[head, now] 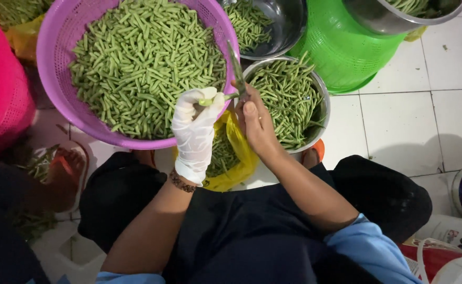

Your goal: Trimming and cutting green beans manually with a knife while sitting on the floor.

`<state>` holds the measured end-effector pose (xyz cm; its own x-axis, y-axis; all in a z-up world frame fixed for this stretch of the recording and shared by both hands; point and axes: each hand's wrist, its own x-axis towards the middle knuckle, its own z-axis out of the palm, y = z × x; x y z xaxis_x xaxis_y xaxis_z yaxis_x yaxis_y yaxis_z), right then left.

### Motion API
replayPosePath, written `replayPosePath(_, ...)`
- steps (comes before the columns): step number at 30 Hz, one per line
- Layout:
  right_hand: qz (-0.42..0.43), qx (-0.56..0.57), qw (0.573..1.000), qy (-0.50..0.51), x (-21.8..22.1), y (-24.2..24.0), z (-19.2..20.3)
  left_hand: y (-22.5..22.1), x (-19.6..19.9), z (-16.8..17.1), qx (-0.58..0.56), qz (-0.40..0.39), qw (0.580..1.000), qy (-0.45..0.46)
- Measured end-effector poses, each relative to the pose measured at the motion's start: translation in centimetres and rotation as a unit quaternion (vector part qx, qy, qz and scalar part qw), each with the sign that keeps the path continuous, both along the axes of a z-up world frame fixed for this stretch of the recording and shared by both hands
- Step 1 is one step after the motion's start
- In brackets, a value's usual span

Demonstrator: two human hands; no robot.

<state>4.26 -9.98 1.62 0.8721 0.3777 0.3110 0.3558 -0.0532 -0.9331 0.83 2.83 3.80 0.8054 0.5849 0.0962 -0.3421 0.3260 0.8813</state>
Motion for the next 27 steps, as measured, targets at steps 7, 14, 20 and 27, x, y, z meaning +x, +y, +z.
replayPosePath(7, -0.038, 0.053, 0.993, 0.101, 1.4, -0.3, 0.1, -0.8, -0.7, 1.5, 0.044, -0.028, 0.996, -0.069)
replayPosePath(14, 0.054, 0.116, 0.925, 0.358, -0.4, -2.1, 4.0, 1.4, 0.8, 3.7, -0.179, -0.109, 0.968, 0.135)
replayPosePath(20, 0.184, 0.038, 0.941, 0.280, -3.1, -6.8, 2.5, 1.7, 0.9, 1.1, -0.151, -0.156, 0.965, 0.145)
replayPosePath(27, 0.140, -0.028, 0.967, 0.212, 1.6, -4.4, 3.7, 0.3, 0.3, 1.9, 0.104, -0.250, 0.949, 0.160)
